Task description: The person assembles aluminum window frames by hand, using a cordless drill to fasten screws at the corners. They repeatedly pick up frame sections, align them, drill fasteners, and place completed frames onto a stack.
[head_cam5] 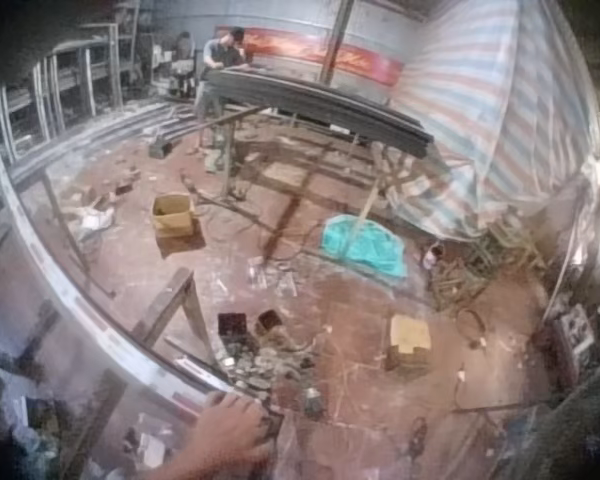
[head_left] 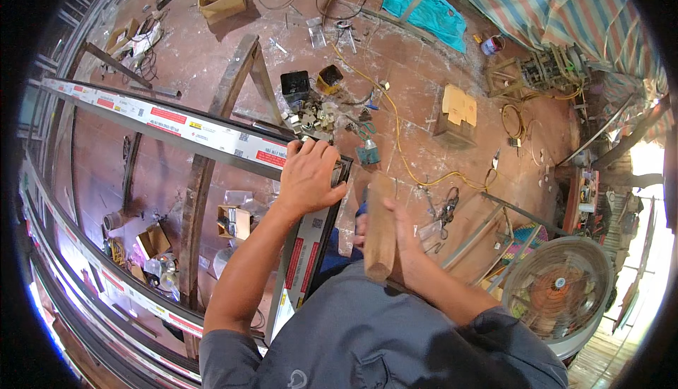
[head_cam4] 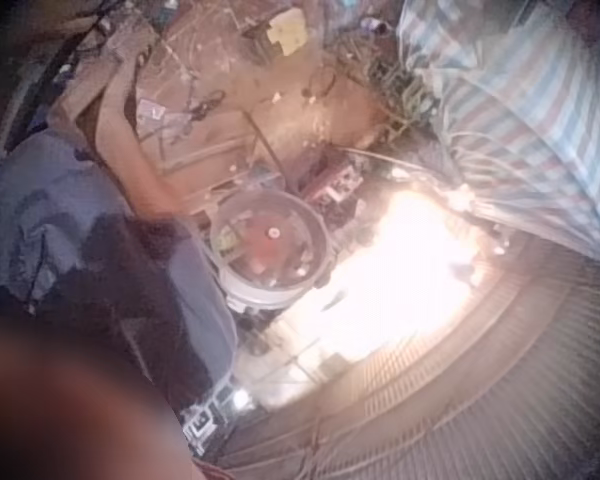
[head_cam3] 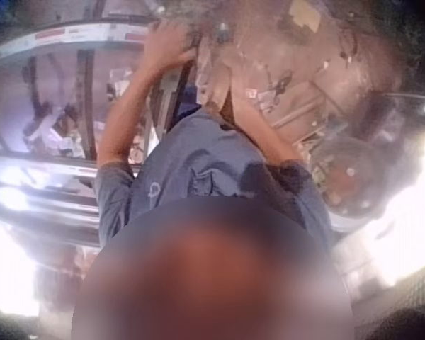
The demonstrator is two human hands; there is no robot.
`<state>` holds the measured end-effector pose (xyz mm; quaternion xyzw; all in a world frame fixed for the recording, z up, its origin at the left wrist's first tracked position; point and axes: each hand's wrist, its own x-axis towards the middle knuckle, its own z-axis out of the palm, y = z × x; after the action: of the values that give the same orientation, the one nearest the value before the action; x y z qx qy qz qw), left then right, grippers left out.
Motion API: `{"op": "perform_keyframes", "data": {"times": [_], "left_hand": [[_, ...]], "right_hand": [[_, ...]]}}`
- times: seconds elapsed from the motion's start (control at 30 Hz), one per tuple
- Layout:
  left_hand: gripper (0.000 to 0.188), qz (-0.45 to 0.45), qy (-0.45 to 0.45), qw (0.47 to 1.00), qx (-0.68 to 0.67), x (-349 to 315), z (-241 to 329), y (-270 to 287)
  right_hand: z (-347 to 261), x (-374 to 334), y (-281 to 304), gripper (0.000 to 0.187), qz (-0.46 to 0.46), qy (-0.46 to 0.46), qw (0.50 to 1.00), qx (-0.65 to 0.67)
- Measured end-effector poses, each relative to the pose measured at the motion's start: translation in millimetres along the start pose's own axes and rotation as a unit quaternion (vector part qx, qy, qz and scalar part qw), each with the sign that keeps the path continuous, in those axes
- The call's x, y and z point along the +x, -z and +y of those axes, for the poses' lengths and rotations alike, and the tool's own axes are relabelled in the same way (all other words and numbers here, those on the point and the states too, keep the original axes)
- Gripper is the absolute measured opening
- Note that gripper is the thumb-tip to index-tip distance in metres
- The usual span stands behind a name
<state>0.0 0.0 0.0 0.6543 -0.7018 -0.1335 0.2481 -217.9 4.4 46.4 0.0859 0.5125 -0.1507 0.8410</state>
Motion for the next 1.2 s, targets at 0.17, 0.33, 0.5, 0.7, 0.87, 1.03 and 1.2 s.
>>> {"op": "perform_keyframes", "data": {"times": [0.17,0.33,0.5,0.7,0.87,1.03,1.2], "left_hand": [[0.046,0.002,0.000,1.000,0.026,-1,-3,9],[0.043,0.015,0.013,1.000,0.002,5,-2,7],[0.031,0.033,0.053,0.998,0.012,17,7,-2],[0.021,0.066,0.117,0.989,0.056,15,-6,-15],[0.030,0.293,0.343,0.892,0.015,-1,33,12],[0.045,0.284,0.460,0.831,0.133,-90,114,-22],[0.045,0.349,0.588,0.711,-0.161,-131,225,-75]], "right_hand": [[-8,16,2,0.062,-0.108,-0.016,0.989,-0.099],[-43,8,38,0.056,-0.112,-0.014,0.994,0.010],[-104,11,106,0.049,-0.077,0.004,0.989,0.125],[-176,18,178,0.039,-0.046,0.058,0.990,0.121],[-262,48,232,0.040,-0.102,0.056,0.990,0.086],[-333,65,198,0.042,-0.054,0.028,0.997,-0.036],[-329,26,49,0.044,-0.090,-0.004,0.927,-0.364]]}}
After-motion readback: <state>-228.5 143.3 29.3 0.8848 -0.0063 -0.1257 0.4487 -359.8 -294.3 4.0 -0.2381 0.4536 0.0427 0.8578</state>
